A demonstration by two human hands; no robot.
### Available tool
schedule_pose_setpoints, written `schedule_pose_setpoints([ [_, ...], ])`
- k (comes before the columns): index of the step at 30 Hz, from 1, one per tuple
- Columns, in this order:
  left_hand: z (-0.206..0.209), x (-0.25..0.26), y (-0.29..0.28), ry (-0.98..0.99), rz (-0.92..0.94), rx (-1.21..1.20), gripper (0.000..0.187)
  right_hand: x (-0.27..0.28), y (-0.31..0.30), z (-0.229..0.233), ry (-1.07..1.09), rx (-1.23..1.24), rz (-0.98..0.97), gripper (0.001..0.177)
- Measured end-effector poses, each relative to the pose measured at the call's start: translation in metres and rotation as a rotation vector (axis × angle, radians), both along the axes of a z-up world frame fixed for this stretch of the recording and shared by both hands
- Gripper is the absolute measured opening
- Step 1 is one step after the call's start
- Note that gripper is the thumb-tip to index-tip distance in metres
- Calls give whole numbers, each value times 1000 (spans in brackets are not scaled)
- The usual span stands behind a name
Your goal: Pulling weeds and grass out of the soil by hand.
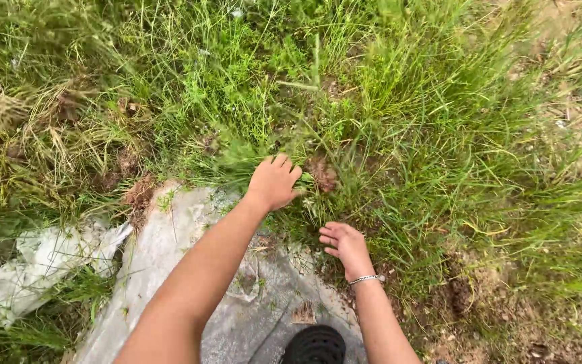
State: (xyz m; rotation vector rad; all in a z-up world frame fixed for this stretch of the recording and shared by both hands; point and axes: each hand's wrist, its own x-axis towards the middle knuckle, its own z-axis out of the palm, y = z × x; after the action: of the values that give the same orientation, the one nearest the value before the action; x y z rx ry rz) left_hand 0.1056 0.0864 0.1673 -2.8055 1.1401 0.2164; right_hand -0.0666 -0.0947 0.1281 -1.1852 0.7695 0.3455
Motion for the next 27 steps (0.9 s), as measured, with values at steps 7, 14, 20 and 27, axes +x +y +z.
schedule_pose_setpoints([
  [7,3,-9,-1,133,28,434,131,2,34,-11,184,97,175,36],
  [14,-115,-29,4,47,245,197,30,4,48,-46,266,306,21,41],
  [20,-121,-60,-5,-20,451,111,29,15,58,-46,255,371,8,34],
  [27,-160,-55,-18,-81,254,501,46,10,52,-49,284,293,39,31],
])
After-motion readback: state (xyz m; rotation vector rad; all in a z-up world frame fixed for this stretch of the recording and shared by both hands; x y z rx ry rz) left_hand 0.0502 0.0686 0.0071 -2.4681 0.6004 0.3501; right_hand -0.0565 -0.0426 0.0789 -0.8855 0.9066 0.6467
